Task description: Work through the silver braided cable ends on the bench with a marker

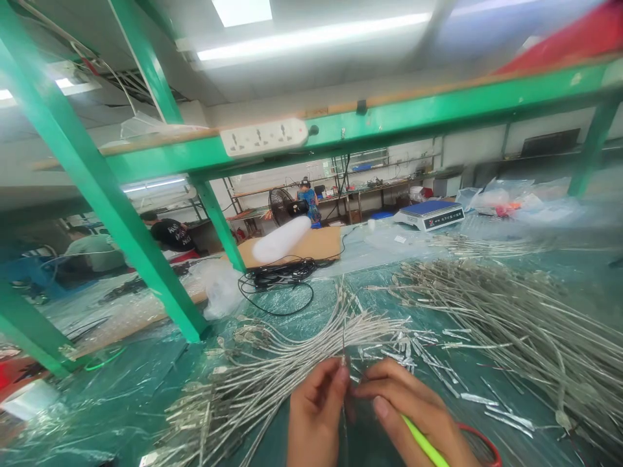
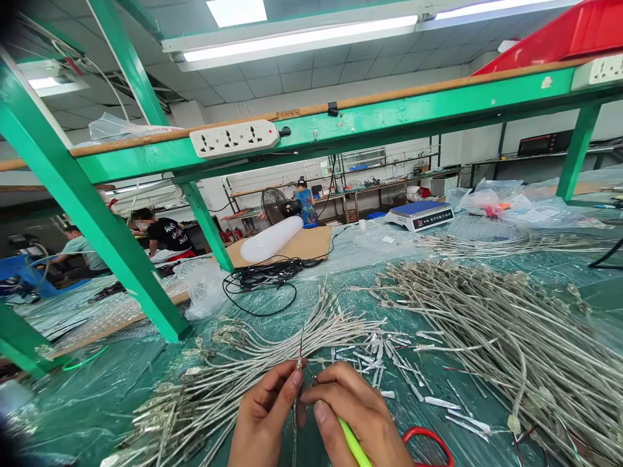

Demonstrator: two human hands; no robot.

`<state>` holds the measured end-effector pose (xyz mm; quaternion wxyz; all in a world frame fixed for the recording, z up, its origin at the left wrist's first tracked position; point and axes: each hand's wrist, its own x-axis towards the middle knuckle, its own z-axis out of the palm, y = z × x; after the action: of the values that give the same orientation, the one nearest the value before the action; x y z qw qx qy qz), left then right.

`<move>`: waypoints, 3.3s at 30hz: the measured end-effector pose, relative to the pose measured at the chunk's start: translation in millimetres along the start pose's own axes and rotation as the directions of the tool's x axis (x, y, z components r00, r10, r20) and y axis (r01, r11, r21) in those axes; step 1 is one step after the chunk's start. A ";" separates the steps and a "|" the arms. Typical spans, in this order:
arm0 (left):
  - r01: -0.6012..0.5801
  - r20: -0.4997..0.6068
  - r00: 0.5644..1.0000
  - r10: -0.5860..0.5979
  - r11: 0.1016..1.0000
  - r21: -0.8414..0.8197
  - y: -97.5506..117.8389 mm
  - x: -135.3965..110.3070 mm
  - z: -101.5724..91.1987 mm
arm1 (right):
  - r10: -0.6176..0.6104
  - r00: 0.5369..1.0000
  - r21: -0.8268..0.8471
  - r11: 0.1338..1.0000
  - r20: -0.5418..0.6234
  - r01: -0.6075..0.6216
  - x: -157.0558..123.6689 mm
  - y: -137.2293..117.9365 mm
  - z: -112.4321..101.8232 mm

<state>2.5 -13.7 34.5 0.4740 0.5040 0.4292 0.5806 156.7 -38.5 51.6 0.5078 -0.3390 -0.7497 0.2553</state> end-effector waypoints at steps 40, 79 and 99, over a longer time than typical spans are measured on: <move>0.118 0.031 0.993 -0.115 0.984 -0.131 -2.7 0.3 0.9 | -0.162 0.984 -0.283 0.949 -0.069 0.137 -6.8 27.1 22.1; -0.022 0.086 0.996 0.019 0.999 0.024 -4.1 -8.7 9.6 | 0.062 0.987 0.007 0.998 -0.146 -0.062 -0.8 25.3 8.8; -0.377 0.159 0.924 0.349 0.752 0.541 -25.5 -13.9 6.3 | 0.185 0.974 0.024 0.983 -0.129 -0.183 4.1 24.4 7.0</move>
<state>12.4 -22.5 8.0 0.1929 0.7082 0.4632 0.4967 155.2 -20.0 33.7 0.5320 -0.4201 -0.6787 0.2827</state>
